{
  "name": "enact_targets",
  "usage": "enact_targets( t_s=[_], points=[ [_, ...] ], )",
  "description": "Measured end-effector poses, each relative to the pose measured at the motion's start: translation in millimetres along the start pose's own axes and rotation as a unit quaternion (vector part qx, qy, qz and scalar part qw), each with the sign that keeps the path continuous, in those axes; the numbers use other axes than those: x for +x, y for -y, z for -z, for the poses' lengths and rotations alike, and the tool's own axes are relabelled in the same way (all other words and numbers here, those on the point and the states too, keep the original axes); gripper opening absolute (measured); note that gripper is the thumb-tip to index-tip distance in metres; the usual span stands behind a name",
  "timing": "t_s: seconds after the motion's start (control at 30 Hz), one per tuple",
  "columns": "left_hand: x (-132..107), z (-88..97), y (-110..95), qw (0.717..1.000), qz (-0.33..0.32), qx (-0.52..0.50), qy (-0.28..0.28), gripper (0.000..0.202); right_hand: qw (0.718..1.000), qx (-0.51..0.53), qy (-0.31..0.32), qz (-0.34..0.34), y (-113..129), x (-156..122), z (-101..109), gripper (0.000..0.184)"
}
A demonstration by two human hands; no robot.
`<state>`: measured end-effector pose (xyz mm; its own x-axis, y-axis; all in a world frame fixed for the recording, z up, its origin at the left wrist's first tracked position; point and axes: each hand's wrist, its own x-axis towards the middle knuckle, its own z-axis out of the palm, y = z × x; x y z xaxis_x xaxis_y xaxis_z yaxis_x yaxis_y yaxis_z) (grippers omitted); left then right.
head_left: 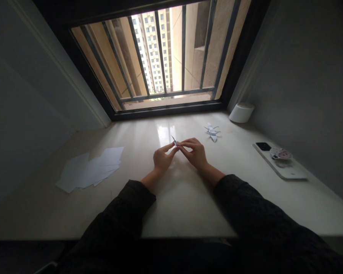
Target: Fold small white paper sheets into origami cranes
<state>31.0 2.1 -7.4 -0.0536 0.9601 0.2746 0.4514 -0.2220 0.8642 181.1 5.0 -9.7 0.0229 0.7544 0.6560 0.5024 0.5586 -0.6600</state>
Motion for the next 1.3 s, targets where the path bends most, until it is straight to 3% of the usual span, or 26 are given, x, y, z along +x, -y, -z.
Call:
enact_targets(
  t_s=[0.13,0.27,0.53,0.73,0.93,1.1,1.3],
  points=[
    [1.4,-0.3,1.3,0.999,-0.050,-0.012,0.003,0.031,0.995,0.072,-0.012,-0.064,-6.2,-1.1,-5.2,0.016],
    [0.6,-0.8,1.6,0.998,-0.060,0.011,-0.019,0.030,0.983,0.105,-0.022,-0.151,-10.5,-1.1,-8.9,0.018],
    [-5.6,-1.1,-7.0,0.988,-0.135,0.073,-0.011,0.029,0.962,0.168,-0.012,-0.213,-2.1,-0.7,-9.3,0.029],
    [-4.7,-7.6,-7.4,0.994,-0.087,0.064,-0.035,0.042,0.959,0.162,-0.038,-0.229,-0.3,-0.3,-13.5,0.032],
    [-0.8,-10.2,-3.5,0.999,-0.026,-0.011,-0.034,0.037,0.963,0.148,-0.033,-0.224,4.3,0.4,-14.2,0.031],
    [2.3,-9.2,-1.5,0.999,-0.008,-0.036,-0.035,0.039,0.958,0.162,-0.029,-0.235,3.3,0.8,-14.0,0.031],
    [4.2,-6.0,-3.8,0.999,-0.021,0.023,-0.042,0.037,0.953,0.169,-0.025,-0.250,-1.7,1.1,-15.2,0.035]
  ],
)
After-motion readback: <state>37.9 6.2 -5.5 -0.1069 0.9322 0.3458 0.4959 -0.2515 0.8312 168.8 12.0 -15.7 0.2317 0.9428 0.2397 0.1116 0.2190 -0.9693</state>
